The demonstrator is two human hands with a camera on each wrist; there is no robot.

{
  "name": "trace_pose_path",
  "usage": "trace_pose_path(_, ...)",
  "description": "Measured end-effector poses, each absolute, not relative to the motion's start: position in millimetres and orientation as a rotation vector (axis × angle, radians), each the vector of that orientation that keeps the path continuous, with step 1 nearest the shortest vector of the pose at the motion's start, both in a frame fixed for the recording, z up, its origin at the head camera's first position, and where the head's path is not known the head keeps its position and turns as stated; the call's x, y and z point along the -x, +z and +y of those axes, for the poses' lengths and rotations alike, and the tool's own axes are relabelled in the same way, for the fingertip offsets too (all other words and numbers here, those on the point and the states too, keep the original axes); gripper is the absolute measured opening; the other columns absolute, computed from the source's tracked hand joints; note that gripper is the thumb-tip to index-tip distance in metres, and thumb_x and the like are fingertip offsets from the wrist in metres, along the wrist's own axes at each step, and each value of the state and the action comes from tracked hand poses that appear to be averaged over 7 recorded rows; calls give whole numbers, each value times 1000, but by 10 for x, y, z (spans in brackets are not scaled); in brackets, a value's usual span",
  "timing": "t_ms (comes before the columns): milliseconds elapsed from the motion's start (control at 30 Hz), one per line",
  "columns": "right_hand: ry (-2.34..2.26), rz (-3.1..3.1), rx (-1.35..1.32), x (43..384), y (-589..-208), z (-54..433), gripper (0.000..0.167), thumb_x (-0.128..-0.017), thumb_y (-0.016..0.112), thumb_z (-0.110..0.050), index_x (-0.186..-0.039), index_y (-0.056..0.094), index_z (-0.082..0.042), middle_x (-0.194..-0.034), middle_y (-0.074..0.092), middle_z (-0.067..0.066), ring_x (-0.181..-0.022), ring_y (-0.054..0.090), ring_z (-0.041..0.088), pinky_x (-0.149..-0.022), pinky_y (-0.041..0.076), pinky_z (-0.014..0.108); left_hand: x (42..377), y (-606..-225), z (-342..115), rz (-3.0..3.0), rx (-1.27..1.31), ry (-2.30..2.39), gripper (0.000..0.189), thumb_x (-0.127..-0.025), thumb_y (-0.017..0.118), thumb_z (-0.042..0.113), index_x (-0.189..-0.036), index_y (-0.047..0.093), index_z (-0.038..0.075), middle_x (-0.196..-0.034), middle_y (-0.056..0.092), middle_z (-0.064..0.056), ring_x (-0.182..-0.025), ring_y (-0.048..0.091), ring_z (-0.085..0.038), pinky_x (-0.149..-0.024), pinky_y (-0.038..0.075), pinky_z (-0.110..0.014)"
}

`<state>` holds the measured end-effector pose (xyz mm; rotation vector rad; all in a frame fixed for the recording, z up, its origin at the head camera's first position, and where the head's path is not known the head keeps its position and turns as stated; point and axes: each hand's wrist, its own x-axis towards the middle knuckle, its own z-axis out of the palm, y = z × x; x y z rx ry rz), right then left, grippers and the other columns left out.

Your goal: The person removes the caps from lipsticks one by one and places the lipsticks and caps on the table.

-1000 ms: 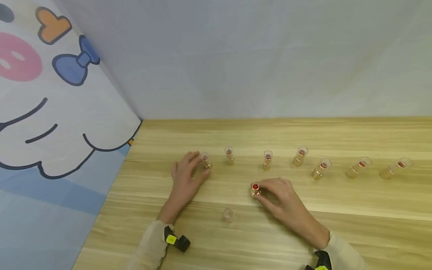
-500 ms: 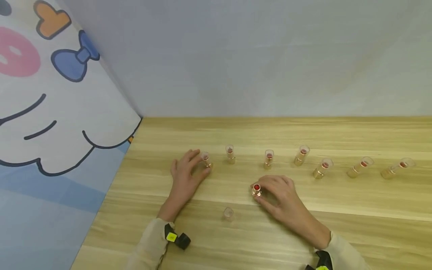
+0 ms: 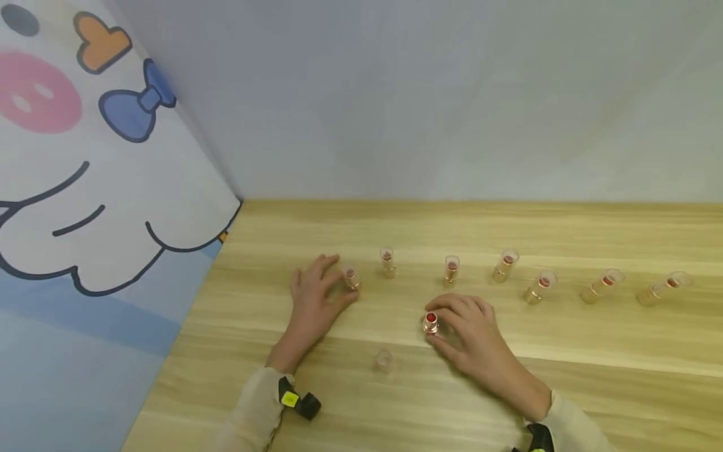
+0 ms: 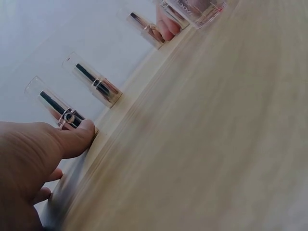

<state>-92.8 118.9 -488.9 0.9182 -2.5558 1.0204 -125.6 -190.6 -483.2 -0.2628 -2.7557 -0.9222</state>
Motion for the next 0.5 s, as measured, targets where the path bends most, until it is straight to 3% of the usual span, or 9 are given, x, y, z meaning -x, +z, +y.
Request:
trace_pose_path(267, 988, -2606, -899, 923, -4904, 1183, 29, -83, 86, -22, -107, 72, -15, -129, 67, 2, -128, 56, 28, -111, 29, 52, 1228, -4820, -1887, -2753, 287, -899, 35, -84, 86, 33, -108, 76, 10, -156, 52, -18, -153, 36, -44, -122, 4, -77)
trace_pose_path(500, 1005, -2649, -895, 883, -4889, 1195, 47, -91, 79, -31, -132, 65, -14, -135, 66, 3, -133, 54, 27, -113, 27, 51, 1199, -4863, -1862, -2732, 299, -961, 31, -83, 87, 30, -108, 77, 14, -153, 55, -18, -154, 33, -48, -119, 3, -81)
